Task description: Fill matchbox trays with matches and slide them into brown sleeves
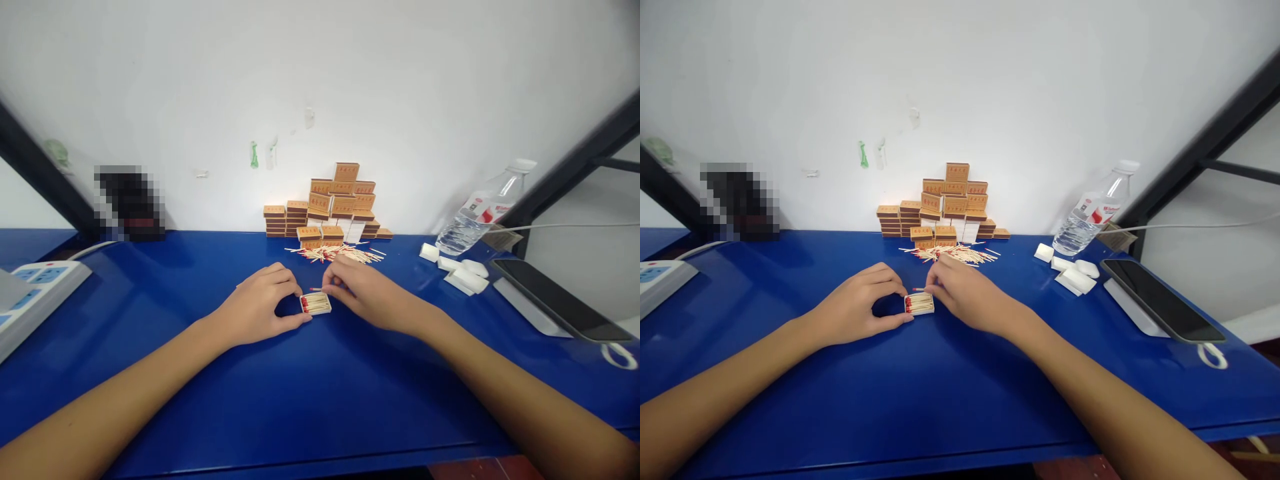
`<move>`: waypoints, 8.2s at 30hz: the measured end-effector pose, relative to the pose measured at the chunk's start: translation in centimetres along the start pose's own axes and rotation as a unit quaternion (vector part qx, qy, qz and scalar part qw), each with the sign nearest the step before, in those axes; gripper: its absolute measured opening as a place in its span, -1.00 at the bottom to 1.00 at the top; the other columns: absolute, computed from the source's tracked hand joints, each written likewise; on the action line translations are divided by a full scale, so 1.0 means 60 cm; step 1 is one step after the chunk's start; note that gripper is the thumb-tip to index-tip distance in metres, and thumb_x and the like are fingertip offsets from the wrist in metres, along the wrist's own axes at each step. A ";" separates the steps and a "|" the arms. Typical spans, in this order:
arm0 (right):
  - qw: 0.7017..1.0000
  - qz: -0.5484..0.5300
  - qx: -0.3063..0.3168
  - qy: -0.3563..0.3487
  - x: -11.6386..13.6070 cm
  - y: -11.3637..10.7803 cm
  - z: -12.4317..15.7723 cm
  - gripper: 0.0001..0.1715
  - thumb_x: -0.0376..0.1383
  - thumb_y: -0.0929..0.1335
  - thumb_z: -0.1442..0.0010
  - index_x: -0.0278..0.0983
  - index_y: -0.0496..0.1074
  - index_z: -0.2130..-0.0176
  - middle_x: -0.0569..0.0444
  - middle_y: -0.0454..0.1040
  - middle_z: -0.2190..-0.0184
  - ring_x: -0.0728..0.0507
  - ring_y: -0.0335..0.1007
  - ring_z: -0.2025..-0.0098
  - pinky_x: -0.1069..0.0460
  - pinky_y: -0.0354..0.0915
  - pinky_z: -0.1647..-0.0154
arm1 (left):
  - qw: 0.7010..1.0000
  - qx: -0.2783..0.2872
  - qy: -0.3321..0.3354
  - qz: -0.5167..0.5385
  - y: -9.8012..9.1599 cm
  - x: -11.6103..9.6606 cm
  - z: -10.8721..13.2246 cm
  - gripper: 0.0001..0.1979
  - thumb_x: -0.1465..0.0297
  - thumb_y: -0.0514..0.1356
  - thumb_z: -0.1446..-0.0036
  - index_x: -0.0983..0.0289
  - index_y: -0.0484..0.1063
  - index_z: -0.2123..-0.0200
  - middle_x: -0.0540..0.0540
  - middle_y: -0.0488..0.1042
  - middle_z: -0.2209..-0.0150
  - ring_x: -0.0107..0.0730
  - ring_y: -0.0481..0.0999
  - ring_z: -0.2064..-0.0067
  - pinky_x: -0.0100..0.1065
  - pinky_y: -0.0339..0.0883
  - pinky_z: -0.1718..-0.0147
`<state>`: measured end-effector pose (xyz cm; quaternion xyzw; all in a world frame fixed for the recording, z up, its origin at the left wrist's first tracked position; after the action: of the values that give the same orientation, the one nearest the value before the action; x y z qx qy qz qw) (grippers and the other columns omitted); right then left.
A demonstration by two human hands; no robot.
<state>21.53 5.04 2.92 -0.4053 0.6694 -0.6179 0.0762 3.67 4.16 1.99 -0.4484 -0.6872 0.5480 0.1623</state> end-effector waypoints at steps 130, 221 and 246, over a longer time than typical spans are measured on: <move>0.999 -0.011 0.047 -0.019 0.020 -0.011 0.007 -0.90 -0.32 0.34 -0.41 -0.26 0.48 0.17 0.02 0.46 0.19 -0.10 0.36 0.22 0.00 0.25 0.20 | 1.000 -0.009 0.009 0.002 -0.003 -0.001 -0.003 -0.74 0.16 0.33 -0.28 0.25 0.58 0.16 0.12 0.56 0.17 -0.17 0.48 0.07 -0.13 0.43 0.03; 0.998 -0.045 -0.021 0.024 -0.035 -0.020 -0.009 -0.85 -0.26 0.39 -0.37 -0.24 0.48 0.28 0.16 0.31 0.44 -0.04 0.20 0.41 0.03 0.13 0.34 | 1.000 -0.006 0.005 0.005 -0.002 0.002 -0.002 -0.73 0.16 0.33 -0.27 0.24 0.59 0.13 0.12 0.55 0.17 -0.16 0.47 0.07 -0.13 0.43 0.03; 0.991 -0.129 -0.022 -0.004 0.007 0.023 -0.004 -0.84 -0.17 0.46 -0.33 -0.21 0.51 0.18 0.17 0.30 0.38 -0.04 0.23 0.34 0.04 0.16 0.30 | 1.000 -0.007 0.010 0.008 -0.004 -0.001 -0.001 -0.73 0.14 0.30 -0.30 0.23 0.59 0.14 0.13 0.55 0.18 -0.16 0.47 0.08 -0.13 0.44 0.06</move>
<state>20.49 4.81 1.89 -0.4929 0.6246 -0.6057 -0.0104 3.66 4.13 2.23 -0.4604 -0.6854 0.5405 0.1612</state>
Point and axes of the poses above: each hand's wrist, its own z-axis away from the middle knuckle, its own y-axis out of the palm, x = y × z, the point moved 6 cm from there along -z, towards the middle knuckle
